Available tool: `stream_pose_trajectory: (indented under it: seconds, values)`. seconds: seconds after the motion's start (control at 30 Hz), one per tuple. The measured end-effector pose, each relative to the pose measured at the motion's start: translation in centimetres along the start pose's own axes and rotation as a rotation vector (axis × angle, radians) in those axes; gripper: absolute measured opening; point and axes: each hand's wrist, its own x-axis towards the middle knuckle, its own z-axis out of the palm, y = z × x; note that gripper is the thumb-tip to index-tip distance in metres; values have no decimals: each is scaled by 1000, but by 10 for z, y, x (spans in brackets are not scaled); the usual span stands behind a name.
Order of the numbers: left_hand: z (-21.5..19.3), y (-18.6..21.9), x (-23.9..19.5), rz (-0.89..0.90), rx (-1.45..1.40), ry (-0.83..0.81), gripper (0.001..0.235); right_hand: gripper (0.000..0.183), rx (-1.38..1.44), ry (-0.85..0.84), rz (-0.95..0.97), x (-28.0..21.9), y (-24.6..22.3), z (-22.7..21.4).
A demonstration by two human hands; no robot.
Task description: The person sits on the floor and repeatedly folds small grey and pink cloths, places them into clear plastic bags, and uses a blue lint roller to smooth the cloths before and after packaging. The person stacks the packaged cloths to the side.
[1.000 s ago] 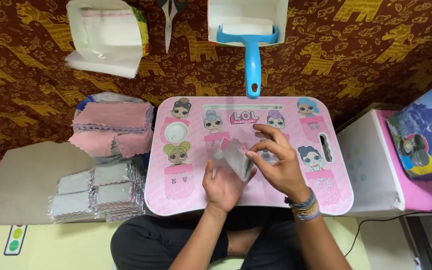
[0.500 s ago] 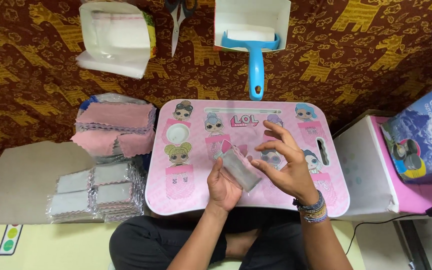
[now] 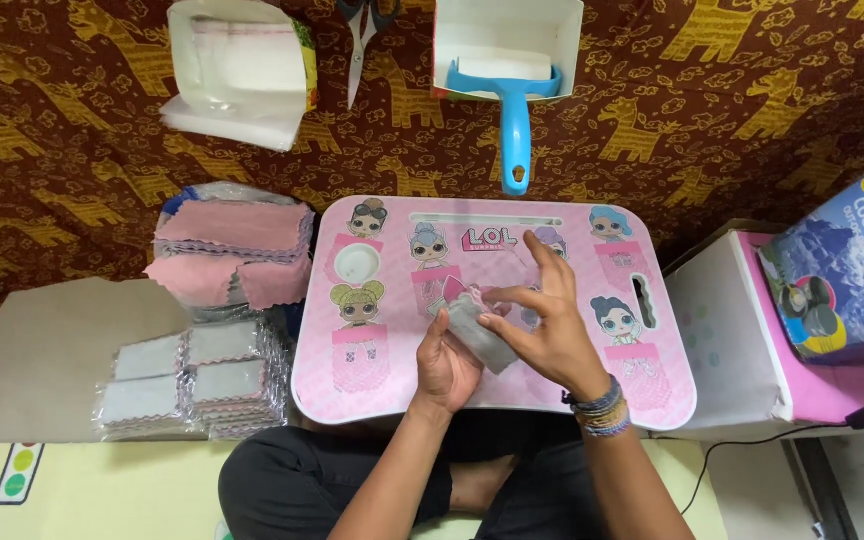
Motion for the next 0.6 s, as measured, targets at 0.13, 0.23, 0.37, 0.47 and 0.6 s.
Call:
stream_pose_trajectory:
  seconds: [0.13, 0.23, 0.37, 0.47, 0.6]
  values:
    - [11, 2, -3, 33, 6, -3, 60, 18, -72, -77, 22, 0, -5, 8]
    - [16, 2, -8, 58, 39, -32, 69, 19, -105, -127, 5, -2, -5, 11]
    - [16, 9, -6, 74, -41, 62, 43, 51, 99, 125, -35, -7, -4, 9]
    - [27, 14, -10, 87, -36, 98, 45, 88, 394, 331, 134, -28, 22, 23]
    - [25, 9, -6, 151, -3, 131, 44, 41, 783, 211, 470, -48, 44, 47]
